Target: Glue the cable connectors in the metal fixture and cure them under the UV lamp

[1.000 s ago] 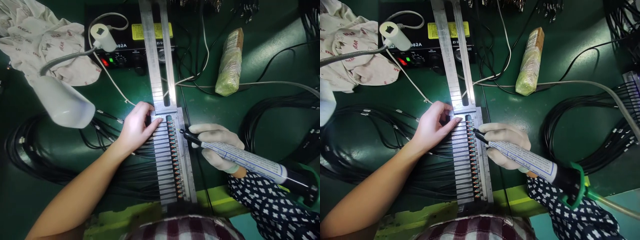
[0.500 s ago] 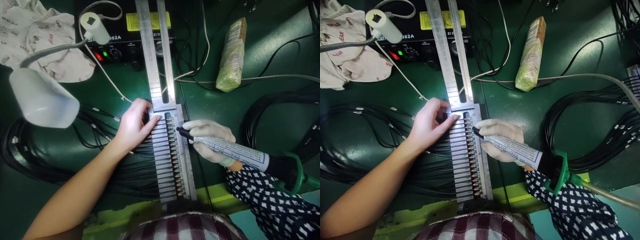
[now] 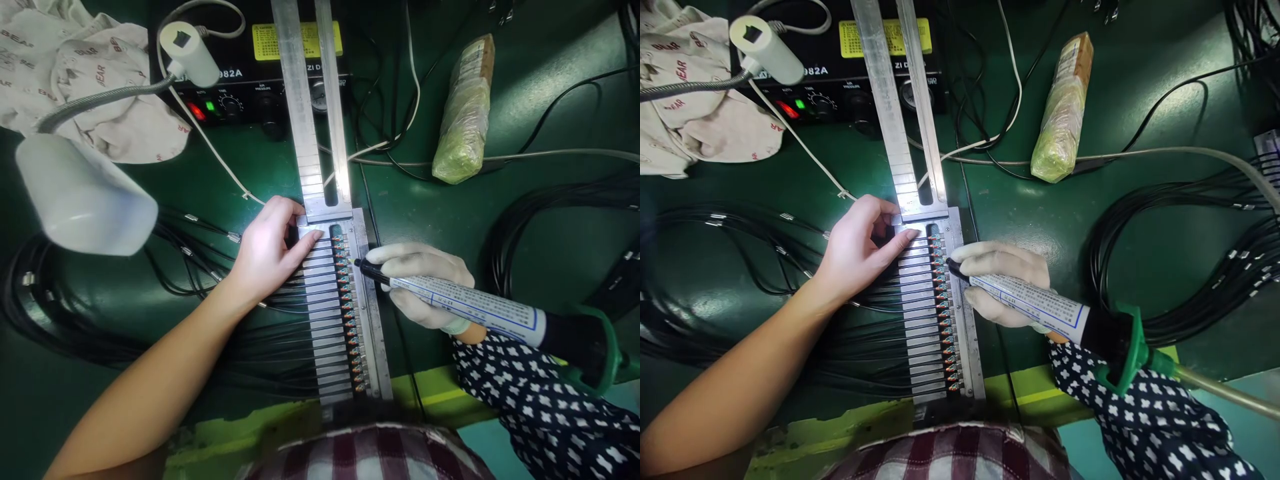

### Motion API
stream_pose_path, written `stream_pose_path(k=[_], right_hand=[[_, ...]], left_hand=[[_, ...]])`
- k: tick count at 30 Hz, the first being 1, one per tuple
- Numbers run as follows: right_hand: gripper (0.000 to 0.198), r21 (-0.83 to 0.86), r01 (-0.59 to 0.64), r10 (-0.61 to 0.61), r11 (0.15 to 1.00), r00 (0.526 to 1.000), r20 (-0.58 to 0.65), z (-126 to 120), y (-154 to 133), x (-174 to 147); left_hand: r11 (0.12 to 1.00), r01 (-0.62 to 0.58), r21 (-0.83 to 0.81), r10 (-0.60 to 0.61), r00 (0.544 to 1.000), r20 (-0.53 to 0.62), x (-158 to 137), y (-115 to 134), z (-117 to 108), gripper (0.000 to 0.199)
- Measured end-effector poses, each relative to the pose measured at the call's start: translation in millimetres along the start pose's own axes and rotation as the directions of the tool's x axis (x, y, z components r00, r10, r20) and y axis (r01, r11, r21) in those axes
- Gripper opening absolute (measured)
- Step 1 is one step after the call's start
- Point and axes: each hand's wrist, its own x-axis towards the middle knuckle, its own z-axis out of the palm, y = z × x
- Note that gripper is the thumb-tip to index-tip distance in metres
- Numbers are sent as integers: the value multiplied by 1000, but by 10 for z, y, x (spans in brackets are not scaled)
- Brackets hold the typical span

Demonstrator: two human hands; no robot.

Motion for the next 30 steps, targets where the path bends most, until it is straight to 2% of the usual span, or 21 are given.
stream_pose_path(k=[13,19,30], right_hand=[[33,36,11,-11,999,1000,6,-4,33,1],[33,-1,-42,42,999,999,17,-12,15,-2],[31,-11,-53,53,999,998,-15,12,3,45]], left_hand=[[1000,-22,19,22,1000,-13,-9,-8,6,24],[999,-35,26,35,999,-17,-7,-12,11,24],[999,-34,26,34,999,-21,-4,-13,8,25]])
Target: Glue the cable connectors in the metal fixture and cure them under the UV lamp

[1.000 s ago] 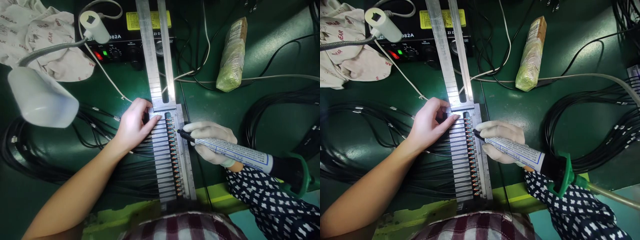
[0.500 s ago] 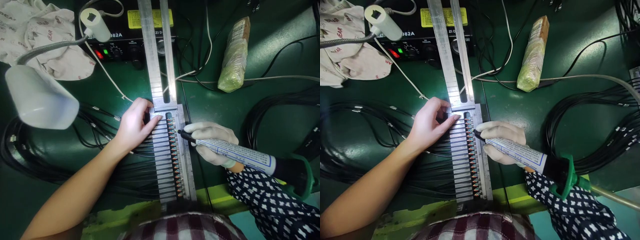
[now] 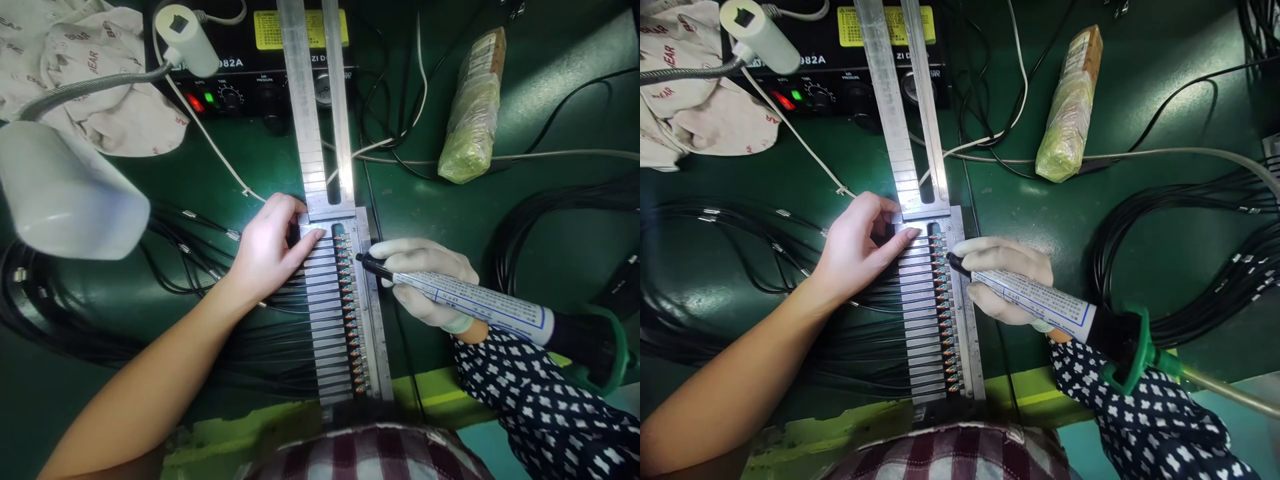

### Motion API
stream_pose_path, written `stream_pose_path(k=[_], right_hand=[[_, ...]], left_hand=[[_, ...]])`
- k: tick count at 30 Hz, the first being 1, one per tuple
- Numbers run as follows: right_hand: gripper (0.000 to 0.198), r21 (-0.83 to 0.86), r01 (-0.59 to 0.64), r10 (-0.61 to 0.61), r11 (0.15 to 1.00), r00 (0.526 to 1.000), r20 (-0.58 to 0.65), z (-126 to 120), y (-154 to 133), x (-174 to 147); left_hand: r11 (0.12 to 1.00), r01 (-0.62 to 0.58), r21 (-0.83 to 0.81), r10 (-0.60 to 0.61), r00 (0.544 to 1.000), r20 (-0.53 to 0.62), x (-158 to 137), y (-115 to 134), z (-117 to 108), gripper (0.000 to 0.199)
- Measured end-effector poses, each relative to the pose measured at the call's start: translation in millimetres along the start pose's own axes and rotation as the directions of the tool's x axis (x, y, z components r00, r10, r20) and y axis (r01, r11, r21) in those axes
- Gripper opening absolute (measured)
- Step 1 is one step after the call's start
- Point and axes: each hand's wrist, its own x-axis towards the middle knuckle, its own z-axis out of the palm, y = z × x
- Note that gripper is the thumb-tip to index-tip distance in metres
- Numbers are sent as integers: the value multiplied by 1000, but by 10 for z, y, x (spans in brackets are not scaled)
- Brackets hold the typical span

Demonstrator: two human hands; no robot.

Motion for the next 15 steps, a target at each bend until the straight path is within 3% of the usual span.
stream_pose_path(k=[8,15], right_hand=[[37,128,42,-33,991,997,-67,-29,-5,-144],[36,57,-11,9,998,999,32,-23,-43,-172]], left_hand=[[1000,9,-8,-8,1000,11,-2,0,3,25],[1000,5,12,-5,1000,3,1,8,-2,25]])
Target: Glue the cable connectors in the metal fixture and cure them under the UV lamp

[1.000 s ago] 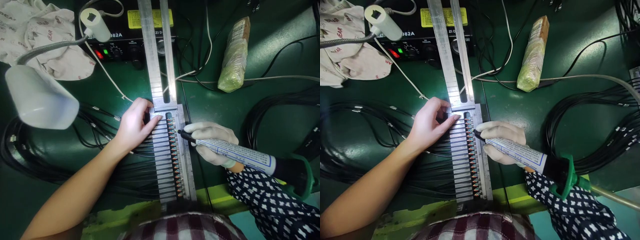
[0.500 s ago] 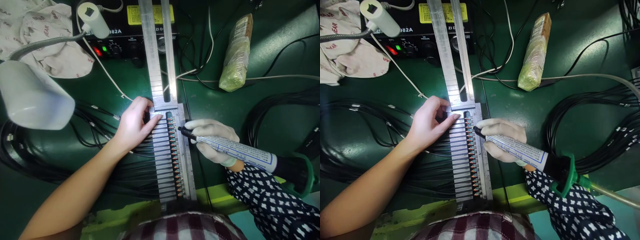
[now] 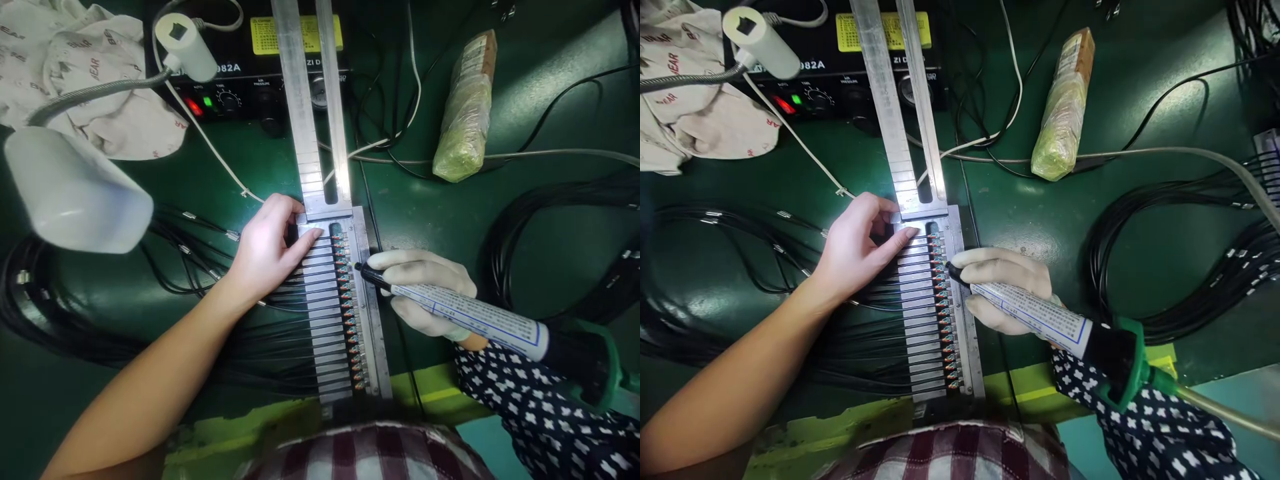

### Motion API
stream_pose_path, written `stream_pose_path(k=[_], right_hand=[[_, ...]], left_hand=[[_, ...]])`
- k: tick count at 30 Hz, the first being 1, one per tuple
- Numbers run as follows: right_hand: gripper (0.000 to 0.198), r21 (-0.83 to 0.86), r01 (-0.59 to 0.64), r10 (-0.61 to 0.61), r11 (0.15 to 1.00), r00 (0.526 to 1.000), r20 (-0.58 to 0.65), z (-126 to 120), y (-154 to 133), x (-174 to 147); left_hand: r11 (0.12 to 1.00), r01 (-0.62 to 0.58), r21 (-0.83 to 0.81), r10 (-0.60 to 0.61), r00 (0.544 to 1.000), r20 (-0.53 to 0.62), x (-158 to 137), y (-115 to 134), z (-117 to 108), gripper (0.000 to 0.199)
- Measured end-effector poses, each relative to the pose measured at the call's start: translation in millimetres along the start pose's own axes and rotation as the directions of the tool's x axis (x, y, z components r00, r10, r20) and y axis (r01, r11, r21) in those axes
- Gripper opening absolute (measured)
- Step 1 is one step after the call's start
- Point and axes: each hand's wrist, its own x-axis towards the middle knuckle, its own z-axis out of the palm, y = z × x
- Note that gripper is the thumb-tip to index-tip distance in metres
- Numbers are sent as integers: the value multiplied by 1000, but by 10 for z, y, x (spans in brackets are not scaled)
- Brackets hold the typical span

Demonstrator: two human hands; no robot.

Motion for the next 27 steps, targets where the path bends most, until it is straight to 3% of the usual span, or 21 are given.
stream_pose_path(k=[8,19,27], right_hand=[[32,-2,-24,24,1000,1000,13,-10,27,8],[40,38,55,-55,998,998,3,-10,35,16],[37,20,20,-20,1000,1000,-4,3,9,27]], left_hand=[[1000,4,6,-4,1000,2,-1,-4,0,24],[1000,13,-7,-13,1000,-1,3,2,-1,25],[1000,13,-26,-13,1000,8,0,2,-4,24]])
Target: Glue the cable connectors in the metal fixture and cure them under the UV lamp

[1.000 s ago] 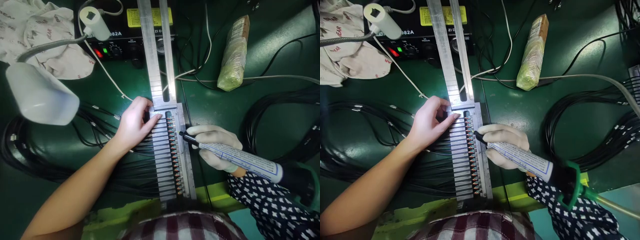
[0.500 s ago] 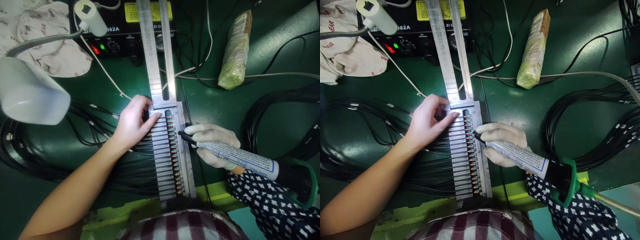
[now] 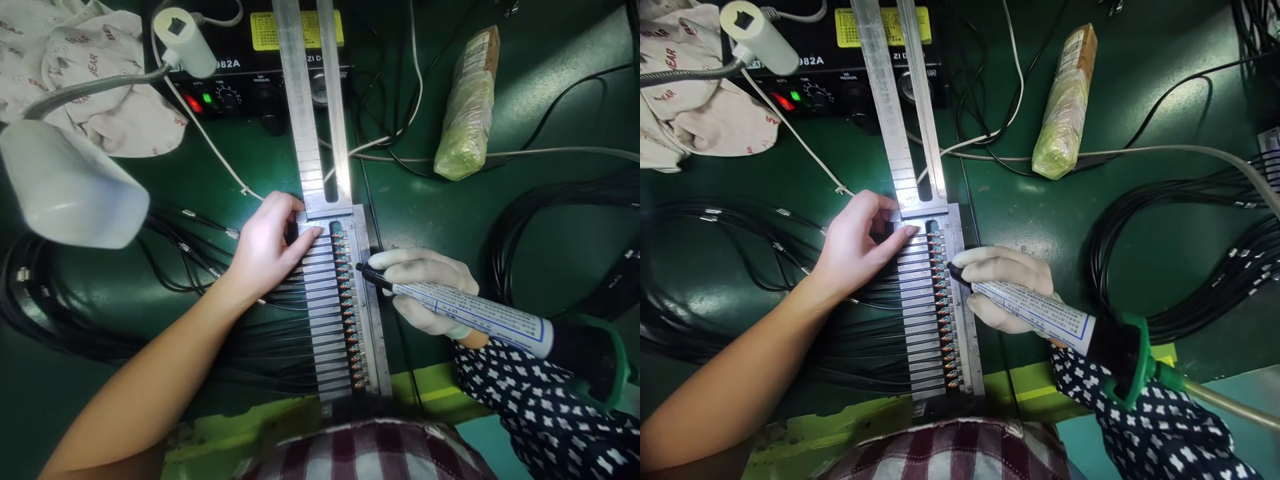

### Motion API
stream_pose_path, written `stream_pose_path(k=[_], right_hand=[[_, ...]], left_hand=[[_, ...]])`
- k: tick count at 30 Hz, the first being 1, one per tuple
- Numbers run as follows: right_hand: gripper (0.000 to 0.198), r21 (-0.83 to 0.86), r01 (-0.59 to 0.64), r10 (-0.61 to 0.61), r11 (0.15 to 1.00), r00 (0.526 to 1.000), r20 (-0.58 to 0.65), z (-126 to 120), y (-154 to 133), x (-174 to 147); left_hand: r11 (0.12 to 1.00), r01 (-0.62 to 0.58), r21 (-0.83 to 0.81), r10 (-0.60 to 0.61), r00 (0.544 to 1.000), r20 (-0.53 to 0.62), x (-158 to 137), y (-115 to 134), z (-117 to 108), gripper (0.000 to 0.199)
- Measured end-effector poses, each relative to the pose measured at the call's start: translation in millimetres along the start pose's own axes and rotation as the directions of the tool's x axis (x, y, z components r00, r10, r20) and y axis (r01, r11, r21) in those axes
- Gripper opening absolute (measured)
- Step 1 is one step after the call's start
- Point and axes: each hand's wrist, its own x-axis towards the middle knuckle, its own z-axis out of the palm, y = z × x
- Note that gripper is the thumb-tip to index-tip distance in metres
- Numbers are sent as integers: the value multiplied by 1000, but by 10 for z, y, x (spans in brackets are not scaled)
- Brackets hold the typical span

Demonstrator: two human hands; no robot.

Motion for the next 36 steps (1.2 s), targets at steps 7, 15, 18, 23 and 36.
stream_pose_path(k=[7,15,18,23,36], right_hand=[[36,-45,-13,13,999,1000,-18,-1,31,-6],[35,19,25,-24,1000,998,-51,-12,-62,-98],[35,-5,8,-8,1000,1000,-6,-6,-75,-112],[36,-21,37,-36,999,999,24,1,-23,-86],[39,-20,43,-43,999,999,12,5,-15,-85]], left_hand=[[1000,9,-2,-9,1000,6,0,4,-1,24],[1000,-3,-12,3,1000,6,1,-8,5,23],[1000,3,-12,-3,1000,2,2,-6,5,23],[1000,9,-4,-9,1000,7,5,2,0,23],[1000,10,13,-10,1000,-2,3,1,3,26]])
